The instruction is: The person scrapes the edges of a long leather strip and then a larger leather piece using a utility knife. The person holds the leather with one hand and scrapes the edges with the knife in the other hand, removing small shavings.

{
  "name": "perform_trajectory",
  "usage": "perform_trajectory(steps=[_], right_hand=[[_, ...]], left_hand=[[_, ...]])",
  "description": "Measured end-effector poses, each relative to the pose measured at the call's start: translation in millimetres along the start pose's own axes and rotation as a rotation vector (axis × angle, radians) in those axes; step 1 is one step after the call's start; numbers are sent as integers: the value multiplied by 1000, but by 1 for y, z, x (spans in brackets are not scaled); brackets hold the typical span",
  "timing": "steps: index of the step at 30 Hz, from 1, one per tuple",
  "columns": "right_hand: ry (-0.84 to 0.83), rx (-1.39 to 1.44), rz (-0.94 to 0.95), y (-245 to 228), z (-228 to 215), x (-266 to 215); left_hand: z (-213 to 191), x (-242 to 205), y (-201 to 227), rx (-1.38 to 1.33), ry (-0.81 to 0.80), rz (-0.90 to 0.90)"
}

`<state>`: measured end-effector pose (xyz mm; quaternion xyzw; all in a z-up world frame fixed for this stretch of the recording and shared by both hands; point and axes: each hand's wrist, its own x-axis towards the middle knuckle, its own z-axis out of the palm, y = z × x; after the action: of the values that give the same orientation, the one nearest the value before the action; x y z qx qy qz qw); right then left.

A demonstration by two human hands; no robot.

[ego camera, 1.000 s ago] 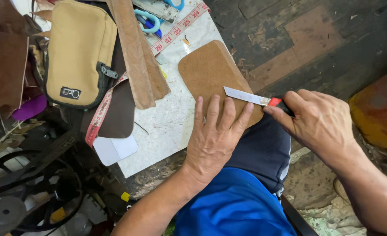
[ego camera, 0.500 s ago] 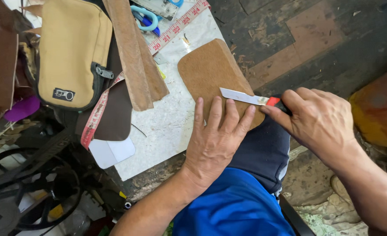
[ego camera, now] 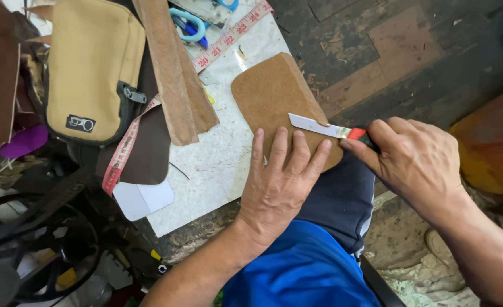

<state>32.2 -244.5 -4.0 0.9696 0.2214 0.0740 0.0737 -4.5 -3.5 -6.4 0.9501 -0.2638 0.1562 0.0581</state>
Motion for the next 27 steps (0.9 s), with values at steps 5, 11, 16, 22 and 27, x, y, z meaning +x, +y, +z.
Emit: perform_trajectory(steps=[5, 11, 16, 22, 27], right_hand=[[-14, 29, 32, -3, 12, 11], [-16, -41, 17, -2, 2, 5], [14, 17, 0, -5, 3, 15], [-17, -22, 19, -3, 8, 15], [24, 13, 15, -7, 7, 18]], left_hand=[[2, 1, 1, -13, 14, -10], [1, 0, 0, -16, 2, 2], [-1, 1, 0, -43, 11, -14], [-1, 1, -2, -60, 10, -7], [-2, 2, -2, -65, 17, -25]])
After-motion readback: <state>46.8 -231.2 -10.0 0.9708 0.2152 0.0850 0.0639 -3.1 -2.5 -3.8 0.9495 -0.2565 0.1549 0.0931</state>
